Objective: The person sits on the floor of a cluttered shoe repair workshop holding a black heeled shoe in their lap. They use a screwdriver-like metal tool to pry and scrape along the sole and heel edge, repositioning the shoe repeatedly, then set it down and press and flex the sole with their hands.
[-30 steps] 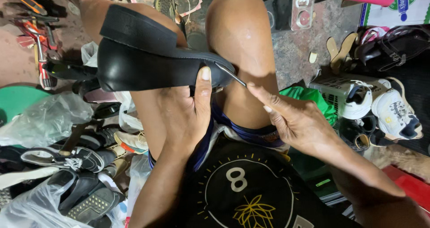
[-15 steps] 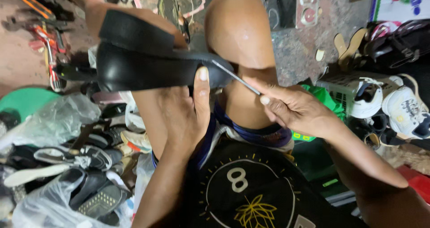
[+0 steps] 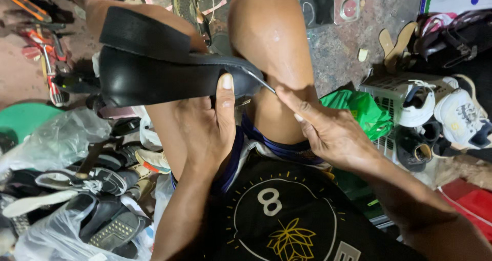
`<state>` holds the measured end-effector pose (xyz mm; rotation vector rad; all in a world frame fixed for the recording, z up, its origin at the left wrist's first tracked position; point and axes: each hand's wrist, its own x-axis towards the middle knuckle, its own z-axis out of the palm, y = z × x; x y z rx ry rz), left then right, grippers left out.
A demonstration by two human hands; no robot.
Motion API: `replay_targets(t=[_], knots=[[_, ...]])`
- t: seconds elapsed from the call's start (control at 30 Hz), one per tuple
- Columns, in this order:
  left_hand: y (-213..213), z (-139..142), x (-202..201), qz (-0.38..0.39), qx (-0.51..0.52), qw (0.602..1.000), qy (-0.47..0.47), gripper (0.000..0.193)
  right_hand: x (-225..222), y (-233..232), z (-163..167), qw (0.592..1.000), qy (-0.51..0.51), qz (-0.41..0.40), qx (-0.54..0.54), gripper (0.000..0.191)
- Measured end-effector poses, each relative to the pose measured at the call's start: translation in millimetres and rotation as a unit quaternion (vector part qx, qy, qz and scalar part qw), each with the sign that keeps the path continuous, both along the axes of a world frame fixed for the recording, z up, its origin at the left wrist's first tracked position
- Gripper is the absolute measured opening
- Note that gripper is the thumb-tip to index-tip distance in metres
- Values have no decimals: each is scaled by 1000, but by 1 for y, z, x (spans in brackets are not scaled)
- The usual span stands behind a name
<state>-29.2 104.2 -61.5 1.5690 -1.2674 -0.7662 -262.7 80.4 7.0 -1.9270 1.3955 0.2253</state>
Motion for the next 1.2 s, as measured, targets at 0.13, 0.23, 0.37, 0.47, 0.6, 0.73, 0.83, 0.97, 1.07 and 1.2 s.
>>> replay_targets(t=[0.13,0.23,0.37,0.47,0.6,0.73,0.83,0.97,1.07,1.2], knots=[[-2,4,6,12,-14,1000,-13,28,11,-8,-3,999,-34,14,6,64],[-2,7,6,9,-66,997,-48,31,3,-23,-4,978,-147,-31,146,59],[4,12,4,-2,-64,994,84,25,-12,-26,-8,935,-217,-86,267,57],[6,16,4,10,-36,988,148,23,-12,-15,-12,962,-187,-42,196,60],[3,17,0,41,55,988,137,32,-8,0,5,995,-92,33,4,59],[6,12,-4,40,24,984,173,33,-12,4,17,997,-45,56,5,68],[8,5,-5,40,-1,976,212,27,-15,5,16,991,-50,10,123,69],[12,0,2,35,-61,978,199,23,-14,5,22,995,-83,48,30,68],[16,1,10,47,-15,980,190,21,-11,5,42,993,-108,43,8,63],[16,1,16,46,-29,998,39,21,0,4,50,993,-6,-74,89,60]])
